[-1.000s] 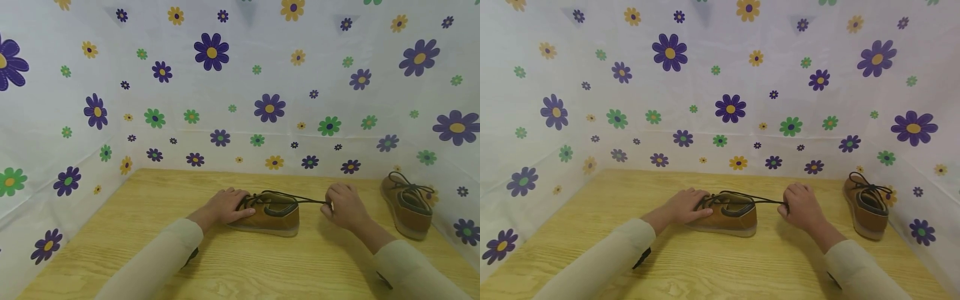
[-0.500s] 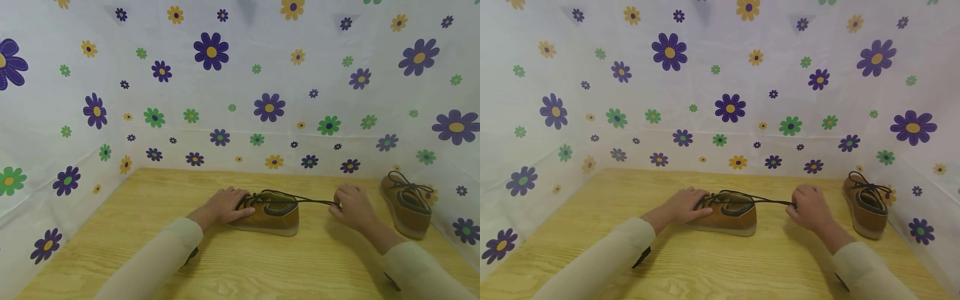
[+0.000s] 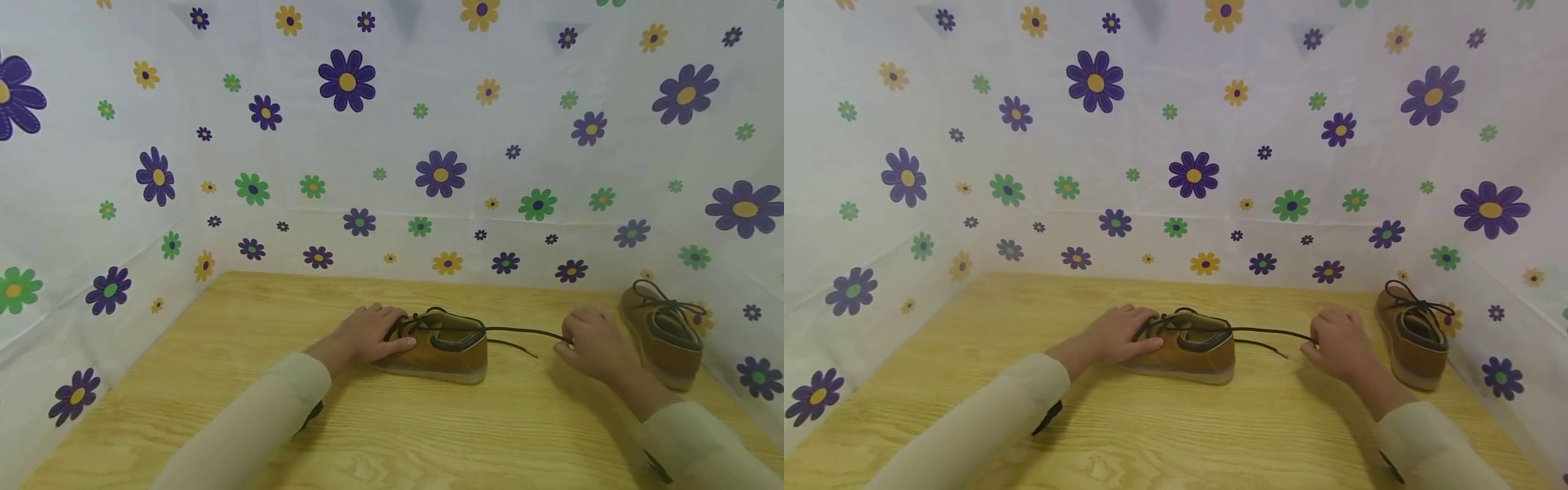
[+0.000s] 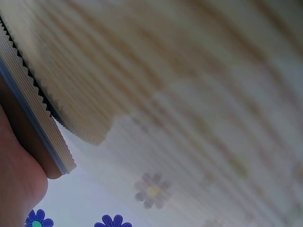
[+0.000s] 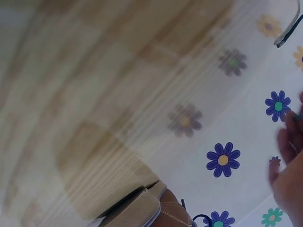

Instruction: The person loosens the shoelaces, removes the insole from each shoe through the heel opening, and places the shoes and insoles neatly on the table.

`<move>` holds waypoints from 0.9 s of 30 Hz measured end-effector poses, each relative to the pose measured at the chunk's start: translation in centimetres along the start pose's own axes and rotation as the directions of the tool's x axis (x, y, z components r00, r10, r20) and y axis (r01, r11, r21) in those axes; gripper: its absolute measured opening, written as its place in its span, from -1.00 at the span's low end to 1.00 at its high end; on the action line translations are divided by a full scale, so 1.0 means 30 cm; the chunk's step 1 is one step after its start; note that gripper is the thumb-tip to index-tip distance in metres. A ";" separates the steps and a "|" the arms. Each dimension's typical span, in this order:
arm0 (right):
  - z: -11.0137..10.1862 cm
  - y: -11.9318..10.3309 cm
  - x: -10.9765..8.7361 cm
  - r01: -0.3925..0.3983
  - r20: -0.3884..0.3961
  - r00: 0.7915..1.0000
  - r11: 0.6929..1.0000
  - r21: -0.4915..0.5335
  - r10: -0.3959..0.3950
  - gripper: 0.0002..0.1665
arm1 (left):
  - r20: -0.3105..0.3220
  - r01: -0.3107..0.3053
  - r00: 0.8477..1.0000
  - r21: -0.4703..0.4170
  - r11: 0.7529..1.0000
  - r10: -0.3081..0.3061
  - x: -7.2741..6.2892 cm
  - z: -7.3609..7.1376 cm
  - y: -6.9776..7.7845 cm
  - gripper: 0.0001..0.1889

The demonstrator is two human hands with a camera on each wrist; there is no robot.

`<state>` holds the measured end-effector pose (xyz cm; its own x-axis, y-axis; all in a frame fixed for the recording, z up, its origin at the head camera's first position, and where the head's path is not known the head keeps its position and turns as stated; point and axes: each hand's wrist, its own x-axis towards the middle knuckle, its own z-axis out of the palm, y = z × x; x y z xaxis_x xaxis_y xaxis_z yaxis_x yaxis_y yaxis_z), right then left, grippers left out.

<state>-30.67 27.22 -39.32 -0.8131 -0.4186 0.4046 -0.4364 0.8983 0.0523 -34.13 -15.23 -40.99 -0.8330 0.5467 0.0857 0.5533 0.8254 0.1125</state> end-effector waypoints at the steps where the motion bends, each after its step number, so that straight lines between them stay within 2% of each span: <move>1: 0.001 0.000 0.000 -0.018 0.057 0.998 1.000 0.005 0.018 -0.75 | 0.000 -0.001 1.000 -0.001 1.000 0.001 0.001 0.002 -0.001 -0.21; 4: 0.004 0.004 -0.001 -0.066 0.194 0.979 0.998 0.007 0.064 -0.72 | 0.007 -0.001 1.000 -0.004 1.000 0.001 0.003 0.010 -0.005 -0.19; 6: 0.007 0.005 -0.001 -0.079 0.225 0.972 0.997 0.022 0.072 -0.71 | 0.010 -0.001 1.000 0.001 1.000 0.001 0.004 0.013 -0.007 -0.19; 10: 0.010 0.001 0.001 -0.016 0.168 0.986 0.995 0.100 -0.001 -0.83 | -0.002 -0.005 1.000 0.006 1.000 0.005 0.004 0.008 -0.005 -0.20; 13: 0.015 -0.007 0.003 0.066 0.143 0.985 0.982 0.179 -0.092 -0.85 | -0.005 -0.010 1.000 0.005 1.000 0.010 0.003 0.001 -0.003 -0.21; 15: 0.021 -0.013 0.007 0.088 0.145 0.982 0.972 0.219 -0.122 -0.82 | -0.002 -0.009 1.000 0.005 1.000 0.009 0.004 -0.003 -0.002 -0.21; 27: 0.046 -0.063 0.063 0.082 0.045 0.994 0.954 0.288 -0.099 -0.93 | 0.006 -0.008 1.000 0.003 1.000 0.008 0.002 -0.014 0.006 -0.20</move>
<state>-31.92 24.55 -39.90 -0.7824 -0.5110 0.3559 -0.5940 0.7841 -0.1800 -34.08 -15.10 -40.55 -0.8284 0.5543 0.0808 0.5601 0.8212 0.1089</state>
